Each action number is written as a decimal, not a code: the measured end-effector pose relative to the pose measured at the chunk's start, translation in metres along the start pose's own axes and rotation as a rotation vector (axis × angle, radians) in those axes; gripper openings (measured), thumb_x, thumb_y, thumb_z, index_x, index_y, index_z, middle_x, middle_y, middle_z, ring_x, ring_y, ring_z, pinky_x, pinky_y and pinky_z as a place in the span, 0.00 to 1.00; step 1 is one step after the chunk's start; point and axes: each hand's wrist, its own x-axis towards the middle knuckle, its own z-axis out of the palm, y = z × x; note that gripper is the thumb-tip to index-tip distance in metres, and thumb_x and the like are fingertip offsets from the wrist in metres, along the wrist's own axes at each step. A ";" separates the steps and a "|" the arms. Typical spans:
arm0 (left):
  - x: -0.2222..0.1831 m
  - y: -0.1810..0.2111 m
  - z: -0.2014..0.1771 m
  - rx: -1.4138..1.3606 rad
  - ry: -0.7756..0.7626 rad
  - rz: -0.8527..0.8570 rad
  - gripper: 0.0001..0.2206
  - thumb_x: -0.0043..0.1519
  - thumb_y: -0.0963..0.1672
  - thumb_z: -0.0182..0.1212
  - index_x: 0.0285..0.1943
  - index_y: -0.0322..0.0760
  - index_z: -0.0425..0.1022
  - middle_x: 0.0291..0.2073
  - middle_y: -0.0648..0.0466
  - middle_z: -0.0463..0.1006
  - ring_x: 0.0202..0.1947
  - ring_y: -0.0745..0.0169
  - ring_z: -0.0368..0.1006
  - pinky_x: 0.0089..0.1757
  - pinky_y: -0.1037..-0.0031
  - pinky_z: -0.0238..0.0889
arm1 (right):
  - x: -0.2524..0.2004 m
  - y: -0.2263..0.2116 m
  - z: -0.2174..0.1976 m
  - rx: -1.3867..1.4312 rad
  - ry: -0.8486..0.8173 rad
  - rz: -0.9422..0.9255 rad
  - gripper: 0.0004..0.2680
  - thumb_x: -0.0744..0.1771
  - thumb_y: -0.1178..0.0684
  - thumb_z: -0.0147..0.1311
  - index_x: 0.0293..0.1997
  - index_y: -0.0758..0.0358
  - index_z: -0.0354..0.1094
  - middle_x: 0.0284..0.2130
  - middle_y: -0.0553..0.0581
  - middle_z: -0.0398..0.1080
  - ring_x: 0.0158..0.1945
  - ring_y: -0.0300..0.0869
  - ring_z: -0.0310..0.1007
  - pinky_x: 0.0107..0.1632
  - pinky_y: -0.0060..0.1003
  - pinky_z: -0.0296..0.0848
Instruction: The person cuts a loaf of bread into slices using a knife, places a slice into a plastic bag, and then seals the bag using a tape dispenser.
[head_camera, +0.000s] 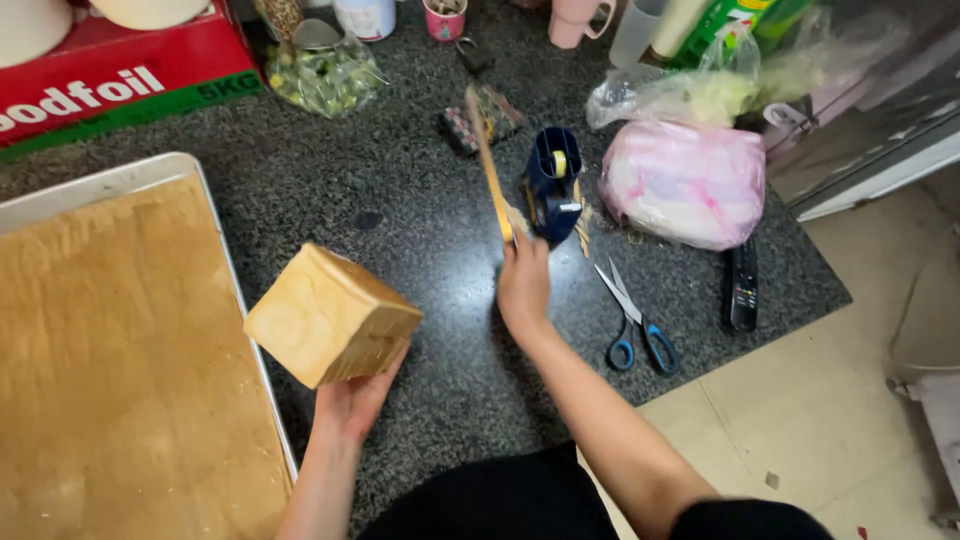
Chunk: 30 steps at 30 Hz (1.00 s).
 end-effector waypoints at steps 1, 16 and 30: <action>0.002 0.000 -0.004 0.001 -0.001 0.003 0.28 0.67 0.52 0.50 0.74 0.36 0.59 0.70 0.42 0.64 0.69 0.39 0.61 0.64 0.47 0.57 | 0.021 -0.001 0.017 0.002 0.001 -0.001 0.13 0.69 0.58 0.52 0.61 0.66 0.67 0.44 0.70 0.66 0.45 0.64 0.70 0.47 0.52 0.69; 0.017 -0.005 -0.017 -0.070 0.046 0.036 0.28 0.65 0.51 0.53 0.73 0.34 0.60 0.68 0.39 0.65 0.67 0.36 0.62 0.63 0.45 0.57 | 0.125 0.041 0.132 -0.423 -0.293 -0.030 0.10 0.68 0.62 0.45 0.53 0.71 0.64 0.50 0.75 0.65 0.40 0.63 0.78 0.41 0.52 0.78; 0.028 -0.021 -0.005 -0.032 -0.046 -0.033 0.27 0.67 0.50 0.50 0.73 0.35 0.60 0.70 0.43 0.65 0.67 0.41 0.63 0.63 0.51 0.60 | -0.096 -0.012 -0.076 -0.090 -0.328 0.041 0.12 0.69 0.50 0.53 0.56 0.61 0.71 0.41 0.64 0.72 0.38 0.61 0.75 0.39 0.53 0.74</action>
